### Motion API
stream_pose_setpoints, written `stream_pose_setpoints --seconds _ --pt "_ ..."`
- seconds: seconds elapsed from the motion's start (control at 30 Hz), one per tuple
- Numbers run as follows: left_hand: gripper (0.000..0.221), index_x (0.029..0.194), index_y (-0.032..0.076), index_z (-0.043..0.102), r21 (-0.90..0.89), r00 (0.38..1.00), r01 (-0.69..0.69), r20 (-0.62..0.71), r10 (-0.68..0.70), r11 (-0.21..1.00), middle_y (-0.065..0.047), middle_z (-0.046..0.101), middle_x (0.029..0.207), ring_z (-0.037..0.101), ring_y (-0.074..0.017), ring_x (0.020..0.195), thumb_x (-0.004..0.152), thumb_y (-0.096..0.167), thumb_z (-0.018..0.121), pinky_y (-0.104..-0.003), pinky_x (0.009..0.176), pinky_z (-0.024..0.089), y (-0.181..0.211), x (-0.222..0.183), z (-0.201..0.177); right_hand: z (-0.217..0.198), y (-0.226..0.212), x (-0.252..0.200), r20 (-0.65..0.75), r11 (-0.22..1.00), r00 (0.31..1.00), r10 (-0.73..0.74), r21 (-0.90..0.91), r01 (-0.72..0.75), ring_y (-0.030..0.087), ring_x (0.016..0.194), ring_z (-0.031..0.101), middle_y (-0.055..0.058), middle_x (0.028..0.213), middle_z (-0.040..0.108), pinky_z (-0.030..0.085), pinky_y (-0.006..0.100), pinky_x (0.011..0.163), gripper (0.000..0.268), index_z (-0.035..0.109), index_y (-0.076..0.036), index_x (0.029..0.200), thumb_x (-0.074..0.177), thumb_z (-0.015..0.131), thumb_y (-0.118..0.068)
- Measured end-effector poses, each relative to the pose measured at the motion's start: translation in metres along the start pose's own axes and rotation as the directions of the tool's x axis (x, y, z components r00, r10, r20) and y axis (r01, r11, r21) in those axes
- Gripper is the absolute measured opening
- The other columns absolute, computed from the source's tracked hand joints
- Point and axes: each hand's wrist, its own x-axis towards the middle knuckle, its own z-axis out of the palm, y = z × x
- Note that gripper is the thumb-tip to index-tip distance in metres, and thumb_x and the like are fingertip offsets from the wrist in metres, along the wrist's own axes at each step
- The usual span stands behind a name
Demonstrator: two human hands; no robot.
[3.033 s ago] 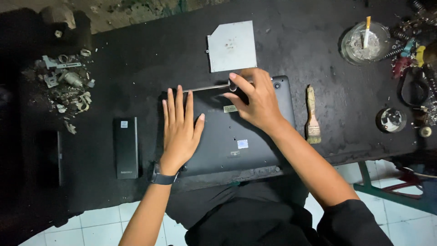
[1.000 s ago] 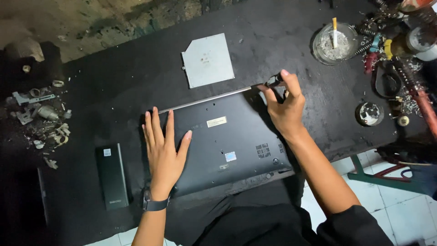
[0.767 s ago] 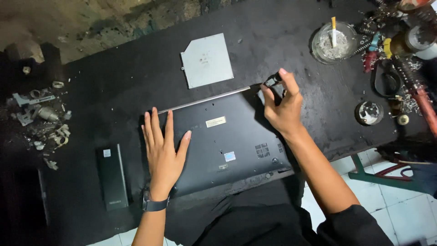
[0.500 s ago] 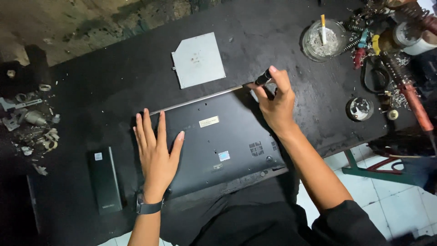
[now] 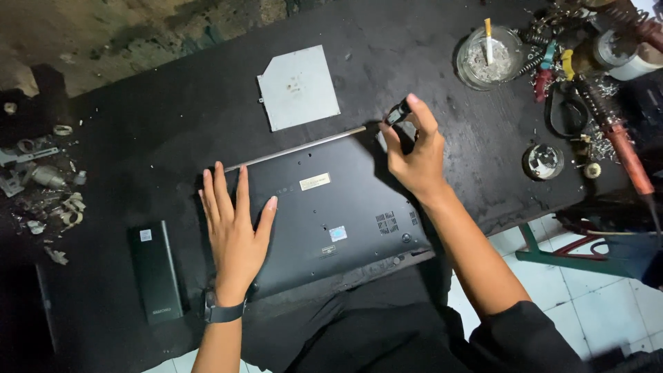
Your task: Removing screws from the bottom panel of a laptop using a manual screwdriver on a repair bench.
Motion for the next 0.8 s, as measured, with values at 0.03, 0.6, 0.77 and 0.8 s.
stream_pose_setpoints --seconds 0.03,0.6,0.77,0.8 --pt "0.065 0.156 0.001 0.043 0.013 1.000 -0.005 -0.006 0.005 1.000 -0.031 0.023 0.164 0.013 -0.0481 0.154 0.103 0.034 0.062 -0.062 0.122 0.011 0.000 0.000 0.001 -0.001 -0.007 0.005 0.005 0.997 1.000 0.010 0.071 -0.010 0.043 0.091 0.071 0.023 0.108 0.071 0.055 0.049 0.082 0.074 0.032 -0.002 0.155 0.096 0.076 0.010" --pt "0.063 0.155 0.000 0.044 0.119 0.996 -0.085 -0.022 0.088 0.989 -0.030 0.028 0.165 0.023 -0.0509 0.153 0.103 0.033 0.058 -0.065 0.120 0.025 -0.002 -0.001 0.003 -0.005 0.003 -0.007 0.114 0.992 0.993 0.021 0.118 -0.035 0.027 0.104 0.075 0.014 0.120 0.070 0.061 0.037 0.095 0.057 0.027 -0.014 0.155 0.110 0.058 0.001" --pt "0.066 0.157 0.001 0.041 0.129 0.997 -0.077 -0.023 0.080 0.989 -0.029 0.026 0.165 0.020 -0.0499 0.153 0.103 0.036 0.056 -0.067 0.122 0.023 -0.006 -0.002 0.006 -0.006 -0.006 0.007 0.083 0.986 0.997 0.006 0.166 -0.020 0.032 0.106 0.067 0.020 0.126 0.060 0.056 0.038 0.084 0.078 0.023 -0.026 0.158 0.103 0.070 0.005" --pt "0.066 0.157 0.001 0.041 0.127 0.996 -0.080 -0.022 0.083 0.989 -0.029 0.026 0.165 0.020 -0.0499 0.153 0.103 0.036 0.056 -0.067 0.122 0.023 -0.006 -0.003 0.006 -0.005 -0.005 0.005 0.082 0.986 0.997 0.007 0.163 -0.020 0.032 0.106 0.067 0.020 0.126 0.060 0.056 0.038 0.084 0.078 0.023 -0.026 0.158 0.103 0.070 0.005"
